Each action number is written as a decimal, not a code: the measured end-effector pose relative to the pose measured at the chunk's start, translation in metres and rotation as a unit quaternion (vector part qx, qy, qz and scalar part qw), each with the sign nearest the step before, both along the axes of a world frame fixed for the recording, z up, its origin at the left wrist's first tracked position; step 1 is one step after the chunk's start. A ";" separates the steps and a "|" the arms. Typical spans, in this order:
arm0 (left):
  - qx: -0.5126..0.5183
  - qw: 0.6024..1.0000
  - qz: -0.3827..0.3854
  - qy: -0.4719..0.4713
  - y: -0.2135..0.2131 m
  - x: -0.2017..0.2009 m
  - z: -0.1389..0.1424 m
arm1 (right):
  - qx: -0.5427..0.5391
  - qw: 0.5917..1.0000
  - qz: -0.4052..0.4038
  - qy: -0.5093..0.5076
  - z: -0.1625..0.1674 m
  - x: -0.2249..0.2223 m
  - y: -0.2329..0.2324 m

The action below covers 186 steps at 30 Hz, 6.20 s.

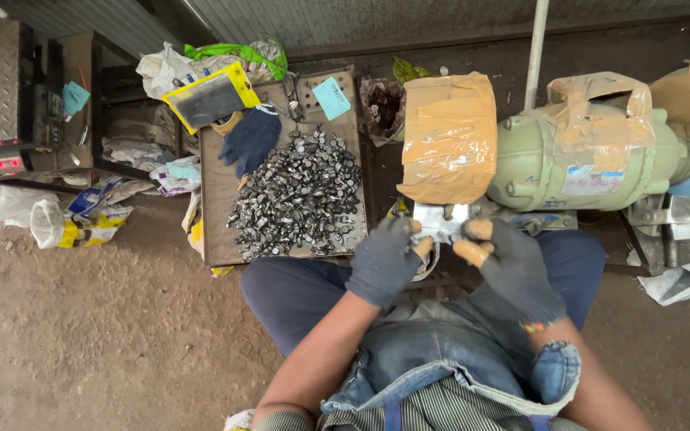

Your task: The person sits on the floor at a bench grinder and grinds small metal pieces, holding each piece by hand against the spinning wheel with sparks flying. Finished pieces are placed on a tray that accumulates a large pile of ground metal parts, and pieces are picked one at a time from a container.

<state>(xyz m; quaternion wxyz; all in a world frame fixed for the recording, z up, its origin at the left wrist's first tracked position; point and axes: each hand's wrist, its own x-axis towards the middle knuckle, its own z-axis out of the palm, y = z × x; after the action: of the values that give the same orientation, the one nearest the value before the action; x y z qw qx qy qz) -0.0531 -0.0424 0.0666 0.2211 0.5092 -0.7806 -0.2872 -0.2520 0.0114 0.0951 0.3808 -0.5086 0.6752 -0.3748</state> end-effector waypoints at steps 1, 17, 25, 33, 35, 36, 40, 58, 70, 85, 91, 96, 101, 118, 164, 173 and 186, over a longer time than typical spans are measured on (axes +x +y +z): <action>0.002 1.000 0.016 0.018 -0.005 0.001 -0.002 | -0.054 0.997 0.022 0.058 -0.006 -0.004 -0.004; -0.099 0.975 -0.192 -0.057 -0.066 -0.012 -0.039 | -0.137 0.955 0.052 0.259 -0.038 -0.007 -0.026; -0.056 0.975 -0.213 -0.011 -0.064 -0.004 -0.028 | -0.168 0.964 0.070 0.196 -0.032 -0.010 -0.038; -0.009 0.982 -0.190 -0.010 -0.020 0.008 -0.033 | -0.075 0.968 0.102 0.216 -0.021 -0.001 -0.001; 0.042 0.985 -0.118 0.119 0.014 0.015 -0.050 | -0.126 0.953 0.147 0.233 -0.025 0.000 0.016; 0.166 0.963 -0.054 0.203 0.026 0.017 -0.060 | -0.163 0.928 0.185 0.279 -0.029 0.001 0.023; 0.381 0.877 0.026 0.291 0.053 0.032 -0.094 | 0.000 0.981 0.123 0.148 -0.043 0.016 0.034; 0.090 0.934 -0.033 0.344 0.042 -0.009 -0.006 | 0.128 0.834 0.002 -0.537 -0.008 0.028 0.022; -0.055 0.979 0.037 0.191 0.000 -0.015 -0.005 | -0.183 0.963 0.061 0.187 -0.018 -0.008 -0.004; -0.093 0.979 -0.184 -0.002 -0.063 -0.012 -0.031 | -0.163 0.962 0.051 0.214 -0.043 -0.009 -0.025; -0.083 0.973 -0.213 -0.038 -0.063 -0.005 -0.039 | -0.122 0.965 0.063 0.223 -0.040 -0.012 -0.028; -0.078 0.975 -0.204 -0.047 -0.058 -0.004 -0.046 | -0.149 0.965 0.087 0.195 -0.038 -0.013 -0.033; -0.075 0.974 -0.192 -0.092 -0.057 -0.002 -0.044 | -0.093 0.968 0.051 0.228 -0.034 -0.007 -0.040; 0.122 0.952 -0.016 0.281 0.065 0.031 -0.104 | 0.178 0.935 0.078 -0.296 -0.025 0.036 0.032; -0.071 0.967 -0.023 0.242 0.041 0.017 -0.082 | -0.162 0.930 0.188 0.271 -0.046 0.000 0.017; 0.473 0.597 0.234 0.604 0.065 0.021 -0.104 | -0.033 0.970 0.223 0.093 -0.034 0.036 0.022; 0.469 0.750 -0.038 0.466 0.040 0.001 -0.013 | -0.106 0.917 0.252 0.290 0.037 0.023 0.011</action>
<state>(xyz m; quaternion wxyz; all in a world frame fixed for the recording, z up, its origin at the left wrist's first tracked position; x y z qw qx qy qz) -0.0522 -0.0029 0.0540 0.2796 0.3221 -0.3667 -0.8268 -0.2293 0.0220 0.1322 0.1945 -0.7857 0.5617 -0.1715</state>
